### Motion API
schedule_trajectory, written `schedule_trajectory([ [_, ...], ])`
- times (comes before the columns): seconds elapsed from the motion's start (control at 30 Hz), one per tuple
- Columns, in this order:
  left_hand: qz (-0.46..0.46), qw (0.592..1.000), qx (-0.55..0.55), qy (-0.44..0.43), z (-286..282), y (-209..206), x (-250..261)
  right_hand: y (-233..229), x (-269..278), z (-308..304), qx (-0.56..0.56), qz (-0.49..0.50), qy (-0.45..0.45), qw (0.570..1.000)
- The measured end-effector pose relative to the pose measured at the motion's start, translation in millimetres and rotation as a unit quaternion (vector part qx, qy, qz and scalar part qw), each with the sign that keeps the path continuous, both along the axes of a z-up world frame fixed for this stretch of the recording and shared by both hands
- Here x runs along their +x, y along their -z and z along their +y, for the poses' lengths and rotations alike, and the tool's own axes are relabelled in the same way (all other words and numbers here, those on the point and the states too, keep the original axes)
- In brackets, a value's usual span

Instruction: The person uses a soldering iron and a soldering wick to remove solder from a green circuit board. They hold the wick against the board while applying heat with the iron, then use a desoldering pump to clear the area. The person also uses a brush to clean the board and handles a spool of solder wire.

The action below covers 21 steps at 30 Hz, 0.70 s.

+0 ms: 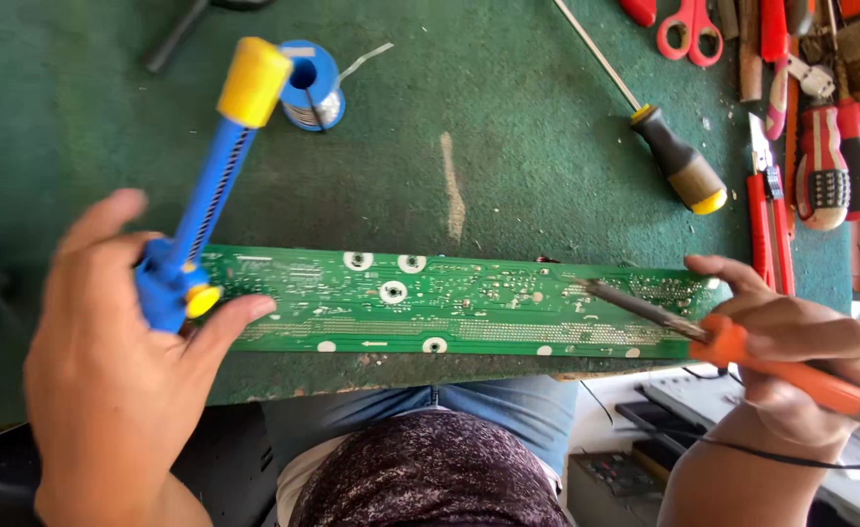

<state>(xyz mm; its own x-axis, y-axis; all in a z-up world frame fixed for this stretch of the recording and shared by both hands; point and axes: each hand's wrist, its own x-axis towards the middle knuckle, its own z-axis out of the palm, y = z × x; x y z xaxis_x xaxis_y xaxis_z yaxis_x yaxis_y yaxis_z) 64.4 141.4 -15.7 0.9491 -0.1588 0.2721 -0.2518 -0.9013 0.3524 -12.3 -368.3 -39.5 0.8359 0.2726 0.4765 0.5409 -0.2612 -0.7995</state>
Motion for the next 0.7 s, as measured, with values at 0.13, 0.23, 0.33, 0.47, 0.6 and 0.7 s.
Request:
schedule_trajectory([
  [0.13,0.135,0.989,0.010,-0.059,1.1,-5.5,16.3,24.0,-12.1,-16.5,0.066,0.003,0.027,0.997],
  [0.23,0.145,0.989,-0.018,-0.028,1.6,-2.7,20.6,30.1,-27.6,-25.7,0.087,-0.002,0.146,0.985],
  [0.33,0.111,0.993,-0.023,-0.022,2.5,0.2,26.0,15.7,-21.3,-8.9,-0.089,-0.029,0.217,0.972],
  [0.47,0.135,0.990,-0.040,-0.020,-5.1,-11.2,42.7,26.4,-21.7,-2.9,-0.178,-0.069,0.286,0.939],
  [0.6,0.177,0.984,-0.003,-0.024,-9.1,-36.4,70.7,30.5,-27.6,20.7,-0.091,-0.060,0.312,0.944],
  [0.7,0.178,0.983,0.038,-0.019,2.5,-38.8,102.1,24.3,-28.3,46.1,-0.084,-0.074,0.284,0.952],
])
